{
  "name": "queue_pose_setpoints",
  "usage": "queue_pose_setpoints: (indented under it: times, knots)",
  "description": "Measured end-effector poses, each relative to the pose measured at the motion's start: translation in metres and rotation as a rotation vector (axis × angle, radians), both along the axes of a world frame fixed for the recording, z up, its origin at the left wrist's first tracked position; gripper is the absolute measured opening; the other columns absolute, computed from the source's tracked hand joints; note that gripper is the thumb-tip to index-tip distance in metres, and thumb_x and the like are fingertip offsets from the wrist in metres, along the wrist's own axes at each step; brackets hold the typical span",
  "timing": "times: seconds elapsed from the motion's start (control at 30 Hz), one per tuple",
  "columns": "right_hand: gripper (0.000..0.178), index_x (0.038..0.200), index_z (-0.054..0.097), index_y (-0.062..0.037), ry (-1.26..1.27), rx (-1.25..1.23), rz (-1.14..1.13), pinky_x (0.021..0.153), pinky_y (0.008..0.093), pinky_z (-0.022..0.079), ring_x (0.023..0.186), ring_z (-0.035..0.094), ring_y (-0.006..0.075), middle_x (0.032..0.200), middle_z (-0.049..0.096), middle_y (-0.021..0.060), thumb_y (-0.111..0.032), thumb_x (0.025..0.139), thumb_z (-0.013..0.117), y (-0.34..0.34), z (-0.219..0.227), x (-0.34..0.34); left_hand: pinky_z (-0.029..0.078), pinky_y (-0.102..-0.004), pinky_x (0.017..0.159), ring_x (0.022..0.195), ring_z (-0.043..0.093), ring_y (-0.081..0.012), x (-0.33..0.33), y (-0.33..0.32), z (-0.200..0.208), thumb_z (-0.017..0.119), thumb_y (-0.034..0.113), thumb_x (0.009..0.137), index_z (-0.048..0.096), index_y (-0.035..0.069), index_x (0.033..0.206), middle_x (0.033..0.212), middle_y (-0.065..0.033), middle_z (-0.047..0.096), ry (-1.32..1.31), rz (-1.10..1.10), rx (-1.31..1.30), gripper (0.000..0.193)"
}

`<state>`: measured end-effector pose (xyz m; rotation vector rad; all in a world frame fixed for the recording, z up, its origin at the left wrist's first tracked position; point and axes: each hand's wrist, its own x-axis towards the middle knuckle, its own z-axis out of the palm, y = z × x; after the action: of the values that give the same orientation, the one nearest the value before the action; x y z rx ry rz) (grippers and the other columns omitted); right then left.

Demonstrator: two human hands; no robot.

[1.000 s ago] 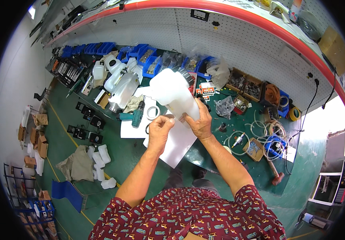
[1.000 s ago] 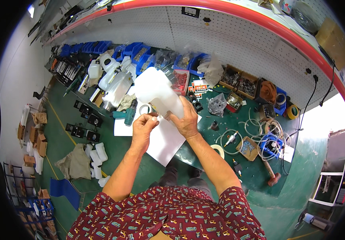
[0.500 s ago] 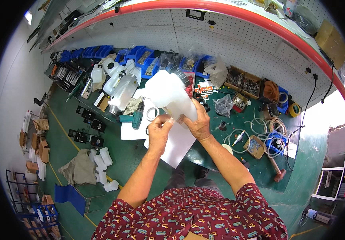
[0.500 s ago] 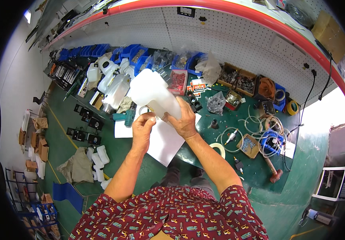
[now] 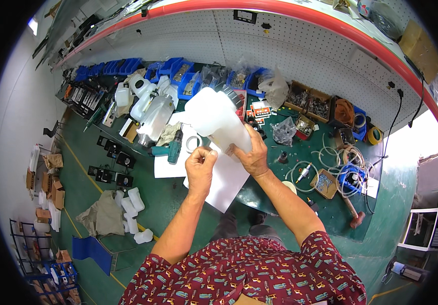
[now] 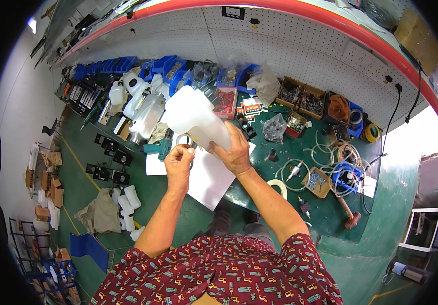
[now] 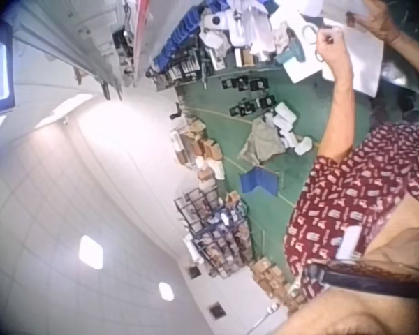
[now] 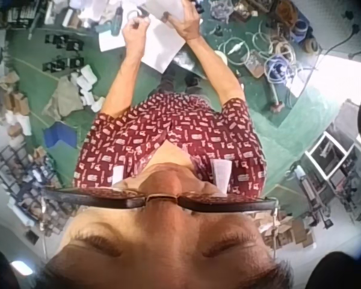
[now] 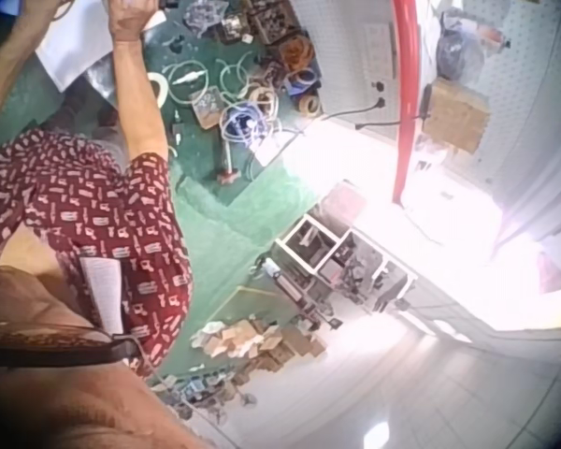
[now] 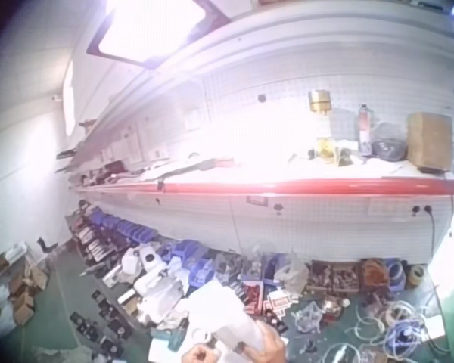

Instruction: The person assembles a white plastic component by inserting a black cylindrical part, applying tape, and securing it with a screwdriver. They handle multiple white plastic pieces, a roll of tape, and a screwdriver on a cluttered workbench.

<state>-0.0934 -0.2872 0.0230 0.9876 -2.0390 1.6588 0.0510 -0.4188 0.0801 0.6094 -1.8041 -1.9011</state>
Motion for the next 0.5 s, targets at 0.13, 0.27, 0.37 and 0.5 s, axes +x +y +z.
queue_pose_setpoints:
  times: [0.13,0.27,0.37,0.5]
  knots:
    - [0.076,0.144,0.055,0.002,0.058,0.032,-0.044,0.101,0.0432,0.055,0.118,0.067,0.0386,0.131,0.066,0.0226,-0.019,0.08,0.089,0.0,-0.002,-0.001,0.051,-0.0262,0.079,0.088,0.059,-0.0088,-0.008,0.011,0.016,0.072,0.02,0.098,0.07,0.0,0.122,0.104,-0.0023,0.067,0.024,-0.042,0.01,0.031]
    - [0.076,0.144,0.055,0.0021,-0.017,0.008,-0.016,0.101,0.0433,0.055,0.117,0.067,0.0384,0.131,0.066,0.0229,-0.02,0.08,0.089,0.005,-0.001,-0.002,0.05,-0.0261,0.079,0.087,0.058,-0.0095,-0.002,0.014,0.02,0.07,0.016,0.098,0.063,-0.001,0.139,0.101,-0.0023,0.065,0.12,0.005,-0.086,0.045]
    - [0.076,0.144,0.055,0.002,-0.017,0.002,-0.007,0.1,0.0432,0.055,0.116,0.068,0.0382,0.131,0.066,0.0228,-0.02,0.08,0.089,0.006,-0.001,-0.001,0.048,-0.0273,0.071,0.077,0.056,-0.0101,-0.001,0.02,0.031,0.067,0.009,0.096,0.061,0.0,0.143,0.092,-0.0034,0.066,0.228,-0.017,-0.457,0.048]
    - [0.075,0.144,0.054,0.0018,-0.053,-0.022,0.002,0.1,0.043,0.055,0.116,0.068,0.0382,0.13,0.067,0.0227,-0.021,0.081,0.088,0.002,0.0,0.001,0.045,-0.0243,0.063,0.068,0.052,-0.0089,0.003,0.009,0.015,0.067,0.001,0.093,0.066,-0.001,0.136,0.083,-0.0016,0.061,-0.063,-0.233,-0.706,0.043]
